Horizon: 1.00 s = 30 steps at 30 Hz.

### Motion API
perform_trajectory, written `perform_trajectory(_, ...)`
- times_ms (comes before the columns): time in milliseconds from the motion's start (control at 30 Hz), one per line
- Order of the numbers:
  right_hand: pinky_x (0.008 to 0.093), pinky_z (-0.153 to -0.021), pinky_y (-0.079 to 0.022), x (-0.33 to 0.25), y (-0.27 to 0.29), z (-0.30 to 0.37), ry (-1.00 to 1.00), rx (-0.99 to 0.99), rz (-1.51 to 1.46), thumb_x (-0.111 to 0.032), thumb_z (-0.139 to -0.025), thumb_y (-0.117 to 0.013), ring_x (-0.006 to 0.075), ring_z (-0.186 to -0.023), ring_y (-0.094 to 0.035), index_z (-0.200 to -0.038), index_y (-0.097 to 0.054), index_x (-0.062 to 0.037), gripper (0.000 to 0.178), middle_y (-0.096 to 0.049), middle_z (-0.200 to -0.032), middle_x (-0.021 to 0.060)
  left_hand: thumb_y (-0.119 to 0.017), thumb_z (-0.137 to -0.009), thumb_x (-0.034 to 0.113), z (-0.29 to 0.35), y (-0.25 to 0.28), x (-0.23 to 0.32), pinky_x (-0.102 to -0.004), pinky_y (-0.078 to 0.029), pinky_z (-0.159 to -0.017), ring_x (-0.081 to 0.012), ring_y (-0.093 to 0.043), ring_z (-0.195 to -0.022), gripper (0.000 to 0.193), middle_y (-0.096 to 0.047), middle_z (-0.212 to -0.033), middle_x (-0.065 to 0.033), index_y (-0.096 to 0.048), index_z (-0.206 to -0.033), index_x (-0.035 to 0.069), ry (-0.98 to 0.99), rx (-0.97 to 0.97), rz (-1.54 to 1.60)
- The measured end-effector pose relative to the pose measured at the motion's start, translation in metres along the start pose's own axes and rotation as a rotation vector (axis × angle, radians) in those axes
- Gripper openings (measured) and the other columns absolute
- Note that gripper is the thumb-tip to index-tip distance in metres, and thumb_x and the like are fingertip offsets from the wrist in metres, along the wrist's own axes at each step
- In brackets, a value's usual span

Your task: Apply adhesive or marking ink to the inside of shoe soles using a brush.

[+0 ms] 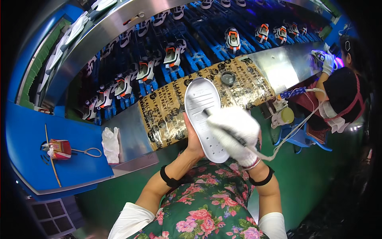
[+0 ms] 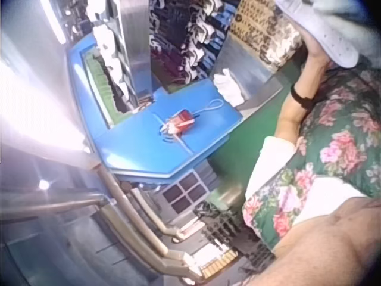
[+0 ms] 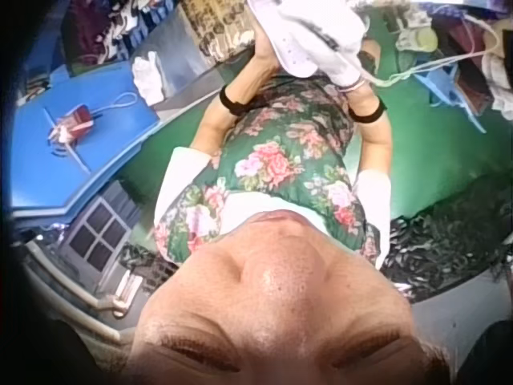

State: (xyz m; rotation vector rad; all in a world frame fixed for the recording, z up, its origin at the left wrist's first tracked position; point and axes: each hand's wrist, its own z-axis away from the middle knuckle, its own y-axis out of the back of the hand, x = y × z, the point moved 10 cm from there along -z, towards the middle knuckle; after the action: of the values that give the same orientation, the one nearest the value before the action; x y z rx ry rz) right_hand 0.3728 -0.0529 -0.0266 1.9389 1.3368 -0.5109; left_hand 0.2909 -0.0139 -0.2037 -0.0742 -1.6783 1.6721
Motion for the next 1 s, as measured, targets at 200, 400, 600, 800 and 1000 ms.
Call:
perform_trajectory(200,0.0395,-0.081,-0.055,-0.01,-0.022,0.018,0.254,-0.042,0.151,-0.001,-0.077,-0.069,0.0312,-0.095,-0.069,-0.104,-0.073,-0.0058,0.028,-0.072,-0.102,0.0123,-0.02,-0.088,0.083,0.002,-0.003,-0.003,-0.0444,-0.041,-0.111,-0.0282,-0.05,-0.131,0.097,-0.047,-0.145,-0.0128,-0.032,-0.15,0.01,0.078,-0.164,-0.015)
perform_trajectory(400,0.0354,-0.077,-0.055,0.023,0.006,0.019,0.081,0.127,-0.006,-0.003,-0.074,-0.074,0.0269,-0.085,-0.069,-0.101,-0.073,-0.0057,0.027,-0.072,-0.099,0.0124,-0.023,-0.087,0.085,-0.003,-0.004,0.018,-0.0453,-0.041,-0.11,-0.0278,-0.048,-0.132,0.099,-0.044,-0.147,-0.0133,-0.028,-0.152,0.01,-0.037,-0.035,-0.146)
perform_trajectory(600,0.0373,-0.078,-0.055,0.001,-0.019,0.03,0.138,-0.076,-0.091,-0.005,-0.073,-0.075,0.0278,-0.085,-0.071,-0.093,-0.074,-0.0059,0.021,-0.074,-0.097,0.011,-0.026,-0.085,0.087,-0.006,-0.011,0.018,-0.0413,-0.053,-0.091,-0.0249,-0.063,-0.102,0.097,-0.063,-0.115,-0.0137,-0.044,-0.139,0.008,0.007,-0.271,0.043)
perform_trajectory(800,0.0372,-0.077,-0.055,0.005,-0.015,0.044,0.227,0.002,0.075,-0.002,-0.071,-0.074,0.0286,-0.088,-0.069,-0.101,-0.073,-0.0067,0.031,-0.072,-0.102,0.0107,-0.027,-0.082,0.089,-0.016,-0.001,0.023,-0.04,-0.056,-0.076,-0.0257,-0.066,-0.086,0.1,-0.064,-0.1,-0.017,-0.05,-0.127,0.003,-0.01,-0.235,-0.04)
perform_trajectory(1000,0.0359,-0.075,-0.055,0.029,-0.009,0.049,0.056,0.039,-0.132,-0.006,-0.073,-0.078,0.0252,-0.082,-0.07,-0.092,-0.075,-0.0066,0.02,-0.073,-0.092,0.0107,-0.033,-0.074,0.095,-0.021,0.021,0.024,-0.0434,-0.054,-0.068,-0.0307,-0.062,-0.079,0.104,-0.063,-0.095,-0.0172,-0.052,-0.123,0.006,0.063,-0.143,0.047)
